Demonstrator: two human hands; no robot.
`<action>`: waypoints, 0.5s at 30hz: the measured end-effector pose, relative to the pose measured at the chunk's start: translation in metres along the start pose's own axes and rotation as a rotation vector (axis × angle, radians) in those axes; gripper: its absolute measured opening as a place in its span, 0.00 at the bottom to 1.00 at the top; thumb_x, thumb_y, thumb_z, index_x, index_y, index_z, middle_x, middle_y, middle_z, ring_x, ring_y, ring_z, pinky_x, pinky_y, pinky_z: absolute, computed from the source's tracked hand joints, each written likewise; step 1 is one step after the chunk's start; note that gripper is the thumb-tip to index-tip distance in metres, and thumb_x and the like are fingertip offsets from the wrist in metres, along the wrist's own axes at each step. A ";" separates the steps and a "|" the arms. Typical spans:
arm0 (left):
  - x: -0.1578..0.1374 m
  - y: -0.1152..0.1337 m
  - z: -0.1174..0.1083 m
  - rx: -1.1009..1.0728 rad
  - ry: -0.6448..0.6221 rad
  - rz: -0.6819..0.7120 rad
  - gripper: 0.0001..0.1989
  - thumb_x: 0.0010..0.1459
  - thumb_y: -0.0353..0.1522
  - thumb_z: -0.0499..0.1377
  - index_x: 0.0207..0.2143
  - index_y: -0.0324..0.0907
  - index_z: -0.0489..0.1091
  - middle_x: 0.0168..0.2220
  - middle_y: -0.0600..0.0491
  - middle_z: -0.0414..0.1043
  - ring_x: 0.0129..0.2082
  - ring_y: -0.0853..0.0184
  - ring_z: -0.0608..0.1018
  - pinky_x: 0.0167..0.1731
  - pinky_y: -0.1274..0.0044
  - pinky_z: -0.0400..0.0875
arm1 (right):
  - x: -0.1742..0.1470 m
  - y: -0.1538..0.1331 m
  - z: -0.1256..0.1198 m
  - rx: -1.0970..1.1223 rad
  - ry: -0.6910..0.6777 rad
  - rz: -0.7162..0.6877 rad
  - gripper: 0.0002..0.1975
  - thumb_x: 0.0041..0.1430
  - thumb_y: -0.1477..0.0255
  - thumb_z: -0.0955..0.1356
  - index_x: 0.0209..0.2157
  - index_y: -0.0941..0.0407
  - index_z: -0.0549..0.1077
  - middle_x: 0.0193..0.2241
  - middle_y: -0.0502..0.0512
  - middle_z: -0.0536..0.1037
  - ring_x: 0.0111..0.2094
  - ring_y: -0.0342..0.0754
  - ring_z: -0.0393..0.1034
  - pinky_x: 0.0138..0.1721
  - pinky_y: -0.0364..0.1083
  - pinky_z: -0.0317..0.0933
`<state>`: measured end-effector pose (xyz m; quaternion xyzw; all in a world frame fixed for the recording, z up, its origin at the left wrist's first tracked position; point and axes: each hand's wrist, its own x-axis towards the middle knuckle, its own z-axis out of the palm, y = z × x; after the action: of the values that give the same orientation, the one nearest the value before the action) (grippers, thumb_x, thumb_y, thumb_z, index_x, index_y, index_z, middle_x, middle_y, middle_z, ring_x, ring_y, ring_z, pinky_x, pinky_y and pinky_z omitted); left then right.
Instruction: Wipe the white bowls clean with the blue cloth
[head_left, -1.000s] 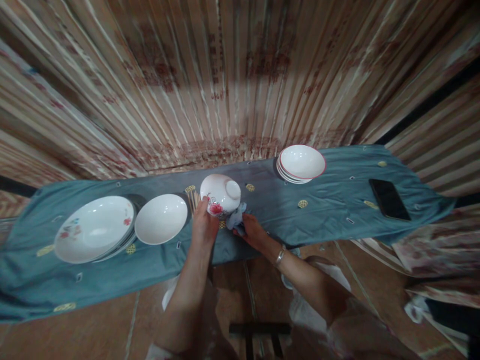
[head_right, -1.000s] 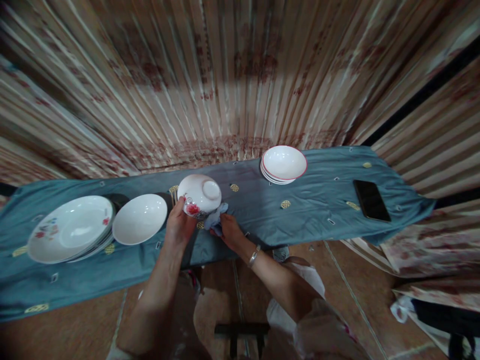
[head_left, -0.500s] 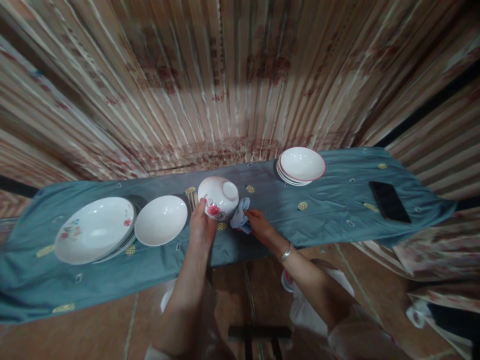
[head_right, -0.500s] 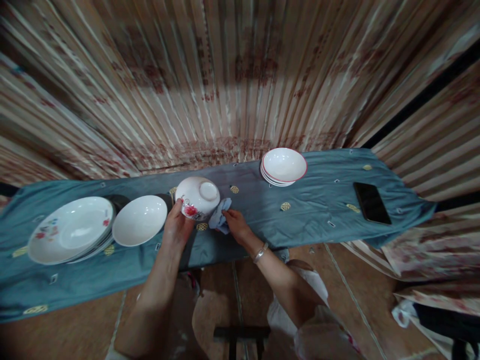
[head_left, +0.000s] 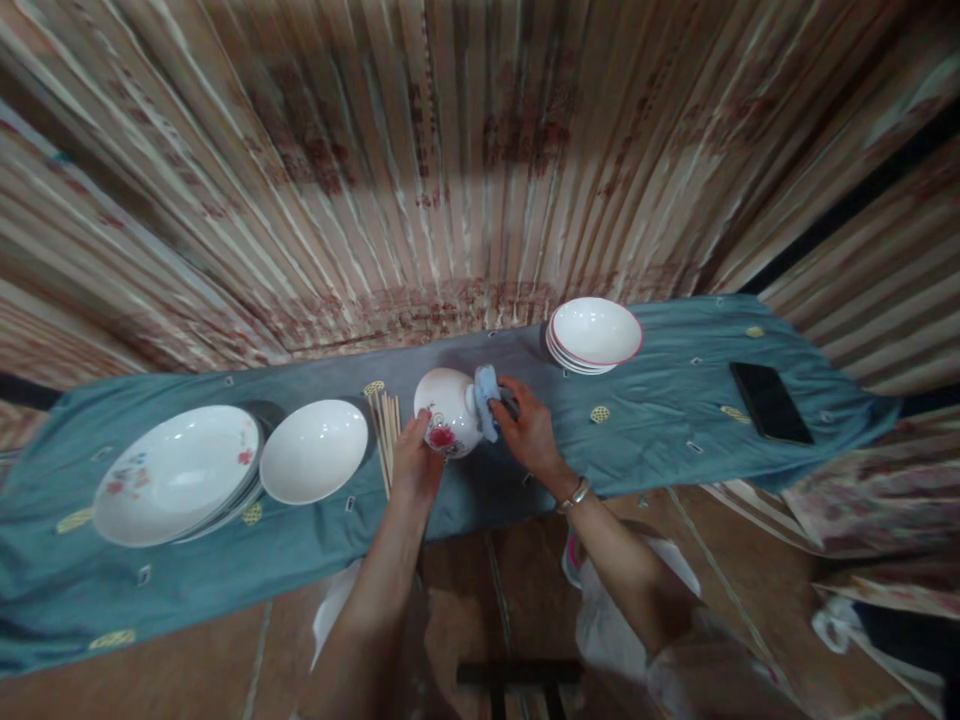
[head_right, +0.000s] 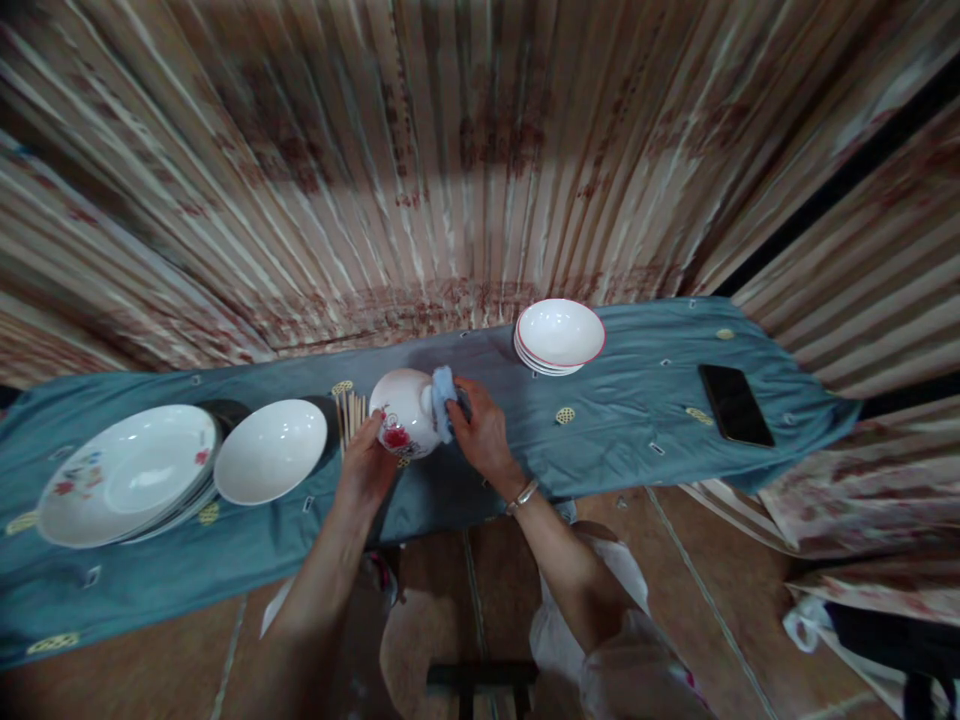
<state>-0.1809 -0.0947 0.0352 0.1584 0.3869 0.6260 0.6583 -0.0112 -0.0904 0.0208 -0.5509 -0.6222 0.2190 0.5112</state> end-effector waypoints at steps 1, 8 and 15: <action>0.000 -0.001 0.000 -0.001 -0.006 -0.002 0.15 0.50 0.37 0.74 0.37 0.40 0.77 0.37 0.52 0.83 0.35 0.68 0.83 0.42 0.76 0.76 | -0.002 0.000 0.000 -0.076 -0.035 -0.072 0.16 0.67 0.68 0.64 0.53 0.56 0.75 0.53 0.64 0.79 0.54 0.55 0.74 0.59 0.55 0.67; 0.001 -0.002 0.001 -0.009 -0.045 0.021 0.18 0.47 0.39 0.75 0.37 0.40 0.77 0.38 0.50 0.84 0.36 0.67 0.83 0.43 0.75 0.76 | -0.008 -0.002 0.000 -0.363 -0.177 -0.274 0.20 0.72 0.69 0.60 0.59 0.57 0.72 0.61 0.69 0.72 0.62 0.57 0.68 0.62 0.58 0.66; 0.004 0.000 -0.003 -0.008 0.000 0.023 0.18 0.48 0.38 0.75 0.37 0.39 0.76 0.36 0.52 0.83 0.34 0.69 0.83 0.42 0.77 0.75 | -0.013 -0.010 -0.006 -0.480 -0.286 -0.245 0.21 0.71 0.70 0.60 0.59 0.62 0.72 0.45 0.70 0.81 0.45 0.58 0.76 0.50 0.55 0.71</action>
<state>-0.1829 -0.0915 0.0317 0.1601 0.3826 0.6349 0.6518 -0.0126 -0.1072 0.0265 -0.5405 -0.7836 0.0776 0.2963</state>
